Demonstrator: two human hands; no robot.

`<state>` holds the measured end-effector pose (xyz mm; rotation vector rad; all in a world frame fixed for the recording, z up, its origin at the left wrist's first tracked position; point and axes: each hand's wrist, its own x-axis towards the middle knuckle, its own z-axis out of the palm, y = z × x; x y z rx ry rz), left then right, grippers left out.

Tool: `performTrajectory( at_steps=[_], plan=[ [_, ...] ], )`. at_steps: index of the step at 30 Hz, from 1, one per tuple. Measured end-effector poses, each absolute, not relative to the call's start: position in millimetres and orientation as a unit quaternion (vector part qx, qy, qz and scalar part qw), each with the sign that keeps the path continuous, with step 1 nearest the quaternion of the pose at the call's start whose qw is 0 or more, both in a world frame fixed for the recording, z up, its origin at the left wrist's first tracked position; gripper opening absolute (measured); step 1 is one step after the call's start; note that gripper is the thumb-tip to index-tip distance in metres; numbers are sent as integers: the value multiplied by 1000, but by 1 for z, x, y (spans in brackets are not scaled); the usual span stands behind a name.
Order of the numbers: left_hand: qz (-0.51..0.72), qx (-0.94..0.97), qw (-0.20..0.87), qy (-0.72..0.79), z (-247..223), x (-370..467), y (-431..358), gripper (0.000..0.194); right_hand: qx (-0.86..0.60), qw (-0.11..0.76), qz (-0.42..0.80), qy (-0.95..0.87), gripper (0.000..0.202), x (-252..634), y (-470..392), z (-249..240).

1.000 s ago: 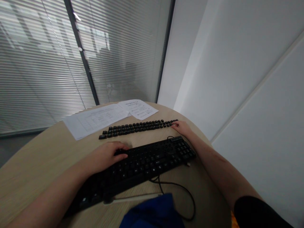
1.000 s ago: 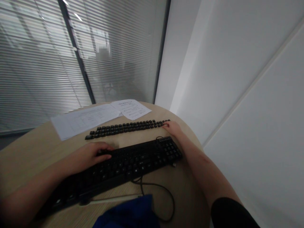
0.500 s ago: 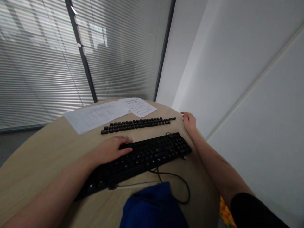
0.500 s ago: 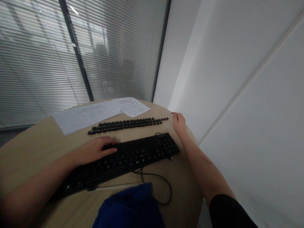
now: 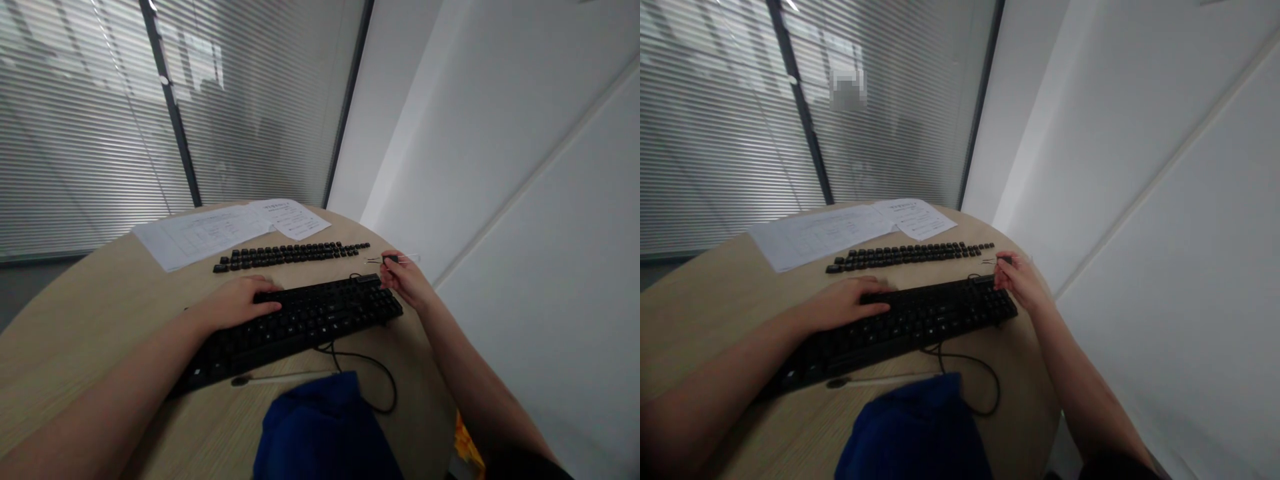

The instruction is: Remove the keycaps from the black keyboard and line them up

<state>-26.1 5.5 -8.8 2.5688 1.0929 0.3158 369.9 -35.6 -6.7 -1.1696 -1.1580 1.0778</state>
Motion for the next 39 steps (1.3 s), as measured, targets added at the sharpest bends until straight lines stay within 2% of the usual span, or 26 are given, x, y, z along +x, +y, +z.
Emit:
performTrajectory(
  at_steps=[9,19,23,31,39],
  plan=[
    [81,901,151,399,-2,-22,-6,49,-538,572,383,-485,40,375,-25,-35],
    [77,893,166,411,0,-26,-3,47,-549,557,307,-543,38,374,-28,-34],
    [70,895,160,410,0,-29,1,53,-564,539,296,-551,37,373,-24,-37],
    [63,902,183,386,3,-32,0,48,-592,500,296,-559,25,370,-29,-34],
    [72,893,205,393,3,-32,3,47,-573,529,316,-541,29,372,-25,-33]
  ],
)
